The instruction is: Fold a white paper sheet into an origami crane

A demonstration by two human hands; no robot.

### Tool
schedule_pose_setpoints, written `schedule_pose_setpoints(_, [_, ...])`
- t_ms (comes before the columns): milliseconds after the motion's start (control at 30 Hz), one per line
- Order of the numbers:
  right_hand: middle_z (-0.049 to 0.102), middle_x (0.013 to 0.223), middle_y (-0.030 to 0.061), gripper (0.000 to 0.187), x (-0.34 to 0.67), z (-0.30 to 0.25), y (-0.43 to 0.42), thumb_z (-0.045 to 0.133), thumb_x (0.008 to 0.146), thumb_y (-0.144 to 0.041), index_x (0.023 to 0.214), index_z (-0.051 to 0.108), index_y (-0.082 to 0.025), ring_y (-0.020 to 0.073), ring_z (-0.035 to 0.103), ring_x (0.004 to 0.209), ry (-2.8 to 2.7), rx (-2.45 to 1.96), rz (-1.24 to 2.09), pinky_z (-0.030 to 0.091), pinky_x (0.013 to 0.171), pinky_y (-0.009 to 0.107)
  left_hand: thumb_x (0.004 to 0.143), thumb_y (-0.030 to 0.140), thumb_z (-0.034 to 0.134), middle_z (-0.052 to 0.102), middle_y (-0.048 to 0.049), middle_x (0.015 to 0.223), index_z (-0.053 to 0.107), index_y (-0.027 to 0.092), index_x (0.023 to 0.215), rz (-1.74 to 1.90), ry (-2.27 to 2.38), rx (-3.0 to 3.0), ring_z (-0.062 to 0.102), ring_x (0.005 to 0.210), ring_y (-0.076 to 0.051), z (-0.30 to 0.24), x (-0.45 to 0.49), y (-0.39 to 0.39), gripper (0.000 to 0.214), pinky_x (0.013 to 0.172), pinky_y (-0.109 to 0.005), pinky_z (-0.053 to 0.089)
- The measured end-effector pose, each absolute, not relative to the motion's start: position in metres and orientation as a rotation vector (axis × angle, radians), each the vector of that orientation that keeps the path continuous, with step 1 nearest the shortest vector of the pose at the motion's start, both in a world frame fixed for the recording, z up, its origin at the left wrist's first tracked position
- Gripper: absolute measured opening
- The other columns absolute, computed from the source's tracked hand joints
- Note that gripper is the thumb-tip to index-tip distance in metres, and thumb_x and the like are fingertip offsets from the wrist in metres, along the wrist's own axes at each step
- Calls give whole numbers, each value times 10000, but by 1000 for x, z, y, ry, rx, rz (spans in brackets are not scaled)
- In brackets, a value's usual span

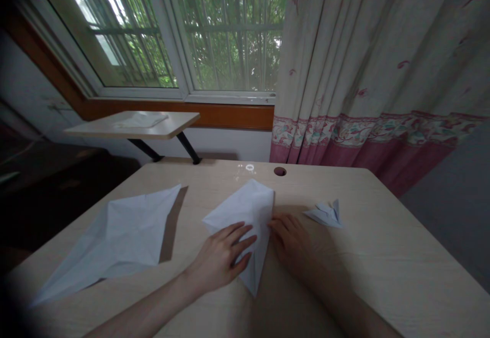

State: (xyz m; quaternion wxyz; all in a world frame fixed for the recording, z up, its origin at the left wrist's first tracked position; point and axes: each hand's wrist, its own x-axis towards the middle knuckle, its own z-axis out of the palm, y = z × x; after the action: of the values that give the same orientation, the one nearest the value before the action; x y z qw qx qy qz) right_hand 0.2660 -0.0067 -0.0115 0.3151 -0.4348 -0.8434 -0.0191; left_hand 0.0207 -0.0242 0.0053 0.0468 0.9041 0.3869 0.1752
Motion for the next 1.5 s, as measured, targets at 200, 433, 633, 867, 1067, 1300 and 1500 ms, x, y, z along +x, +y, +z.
schedule_pose_setpoints(200, [678, 814, 66, 171, 265, -16, -5, 497, 918, -161, 815, 625, -209, 232, 650, 783, -2238, -1332, -173, 514, 748, 364, 947, 302, 586, 614, -83, 1394, 663, 233, 1288, 532, 1200, 2757, 572, 1277, -330, 6, 21, -25, 357, 997, -505, 549])
schedule_pose_setpoints(433, [701, 810, 72, 205, 265, -23, -4, 489, 929, -180, 794, 640, -209, 233, 652, 769, -2264, -1403, -252, 478, 784, 379, 949, 283, 590, 614, -74, 1395, 667, 242, 1281, 524, 1205, 2766, 573, 1277, -323, 4, 21, -25, 343, 1008, -500, 543])
schedule_pose_setpoints(633, [718, 823, 67, 189, 266, -27, -6, 504, 930, -198, 810, 648, -221, 232, 663, 761, -2266, -1423, -219, 473, 760, 372, 958, 270, 583, 615, -69, 1395, 664, 244, 1285, 523, 1210, 2770, 573, 1277, -320, 5, 21, -25, 338, 1012, -498, 540])
schedule_pose_setpoints(867, [701, 779, 34, 171, 266, -17, -5, 549, 920, -225, 770, 630, -220, 208, 654, 723, -2267, -1419, -56, 472, 713, 334, 954, 254, 588, 618, -71, 1387, 667, 246, 1280, 513, 1206, 2754, 573, 1272, -313, 8, 21, -24, 335, 1011, -500, 538])
schedule_pose_setpoints(1067, [664, 711, 10, 188, 265, -12, -4, 551, 880, -179, 704, 600, -221, 181, 629, 663, -2216, -1341, 34, 466, 662, 302, 952, 245, 587, 612, -73, 1395, 663, 246, 1289, 490, 1207, 2750, 564, 1278, -322, 8, 21, -25, 345, 1014, -511, 529])
schedule_pose_setpoints(1300, [659, 710, 0, 164, 266, -17, -3, 570, 837, -144, 695, 585, -224, 183, 627, 665, -2230, -1325, 105, 474, 662, 305, 941, 233, 601, 626, -72, 1372, 676, 251, 1268, 539, 1178, 2753, 574, 1255, -313, 7, 19, -22, 336, 1009, -513, 523])
schedule_pose_setpoints(1500, [649, 712, 0, 169, 265, -16, -5, 547, 838, -138, 697, 575, -228, 177, 614, 670, -2253, -1276, 222, 477, 645, 285, 945, 233, 597, 631, -67, 1362, 676, 258, 1266, 560, 1172, 2760, 573, 1248, -303, 6, 18, -21, 332, 1002, -495, 522])
